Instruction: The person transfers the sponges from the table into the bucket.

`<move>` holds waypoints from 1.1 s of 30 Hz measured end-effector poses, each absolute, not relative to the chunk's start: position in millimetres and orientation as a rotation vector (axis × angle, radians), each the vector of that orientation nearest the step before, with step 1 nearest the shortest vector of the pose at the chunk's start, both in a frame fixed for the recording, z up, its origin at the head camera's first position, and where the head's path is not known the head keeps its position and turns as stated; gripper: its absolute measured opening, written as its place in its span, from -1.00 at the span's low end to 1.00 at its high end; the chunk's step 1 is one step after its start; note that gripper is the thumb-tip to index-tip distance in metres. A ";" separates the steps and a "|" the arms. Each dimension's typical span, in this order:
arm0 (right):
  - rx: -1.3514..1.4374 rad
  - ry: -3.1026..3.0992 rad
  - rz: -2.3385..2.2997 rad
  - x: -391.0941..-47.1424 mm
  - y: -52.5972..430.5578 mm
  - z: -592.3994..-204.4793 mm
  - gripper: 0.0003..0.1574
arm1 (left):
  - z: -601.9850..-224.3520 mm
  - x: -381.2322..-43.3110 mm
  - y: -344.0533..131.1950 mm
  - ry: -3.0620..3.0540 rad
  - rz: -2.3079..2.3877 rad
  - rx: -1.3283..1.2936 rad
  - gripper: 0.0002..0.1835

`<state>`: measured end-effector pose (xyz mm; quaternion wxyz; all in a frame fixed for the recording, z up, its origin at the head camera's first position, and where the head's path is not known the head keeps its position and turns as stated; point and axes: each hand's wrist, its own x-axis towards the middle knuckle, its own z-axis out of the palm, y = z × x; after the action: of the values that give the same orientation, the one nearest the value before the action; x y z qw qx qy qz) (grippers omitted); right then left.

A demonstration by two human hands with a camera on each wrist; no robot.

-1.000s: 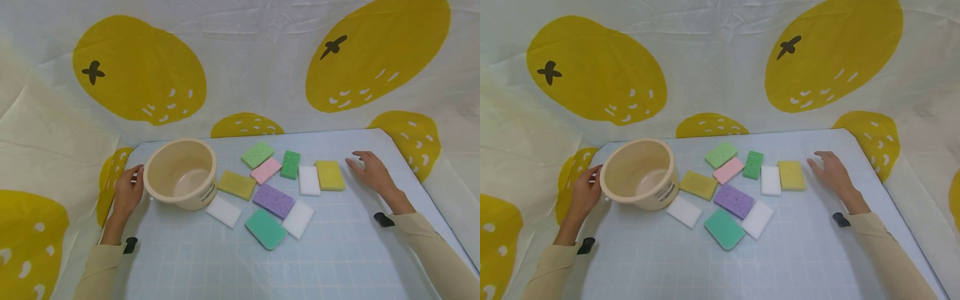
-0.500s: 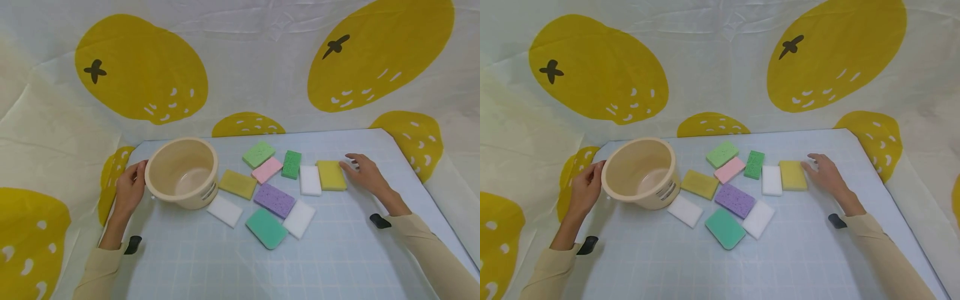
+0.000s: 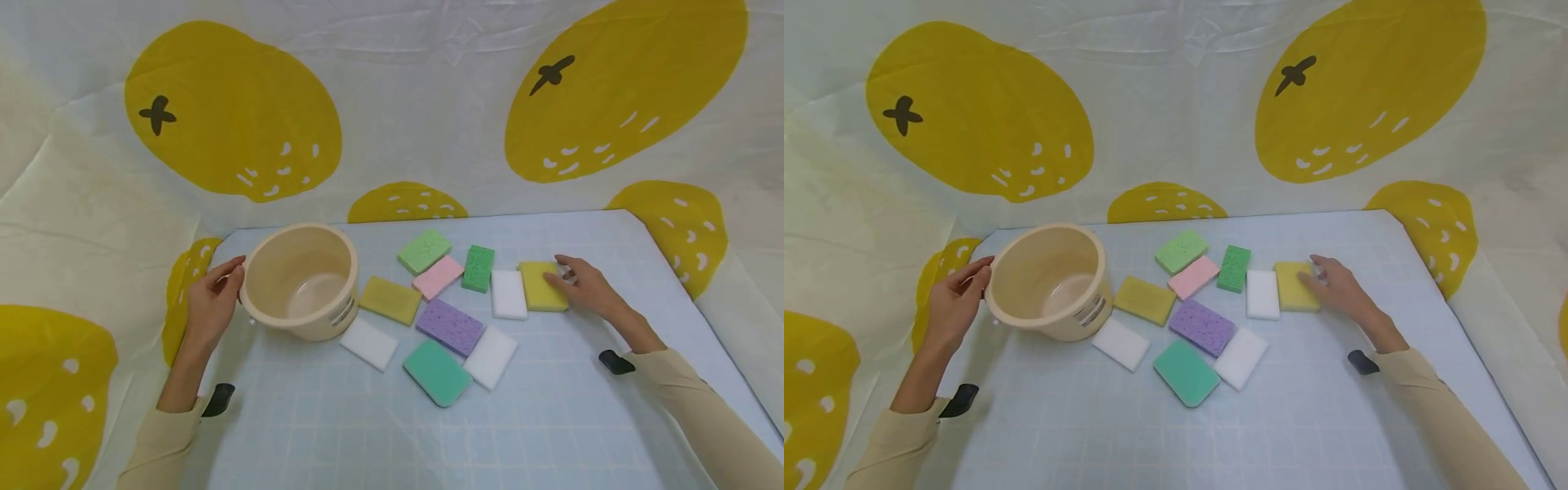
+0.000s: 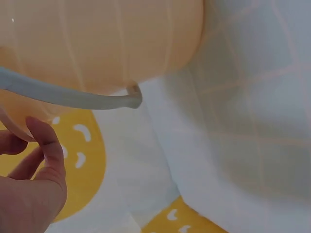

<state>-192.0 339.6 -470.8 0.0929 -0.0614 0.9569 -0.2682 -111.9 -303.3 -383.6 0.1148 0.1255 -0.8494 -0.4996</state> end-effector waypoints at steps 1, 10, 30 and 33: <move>-0.183 2.830 -0.799 -191.8 339.3 -470.9 0.00 | -382.9 -111.6 -303.7 -2.479 -1.499 0.366 -0.48; -0.137 2.753 -0.857 -194.0 338.0 -469.1 -0.03 | -376.5 -107.3 -306.7 -2.503 -1.665 0.423 -0.38; -0.102 2.603 -1.142 -200.1 340.2 -416.2 -0.16 | -374.5 -106.5 -304.8 -2.573 -1.602 0.573 -0.32; -0.098 2.618 -1.150 -200.7 338.6 -408.7 -0.15 | -374.8 -107.0 -304.8 -2.577 -1.595 0.573 -0.32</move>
<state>-200.7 338.6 -408.7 0.1395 -0.0341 0.9061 -0.3980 -107.0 -304.8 -374.8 0.0289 0.1857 -0.8352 -0.5169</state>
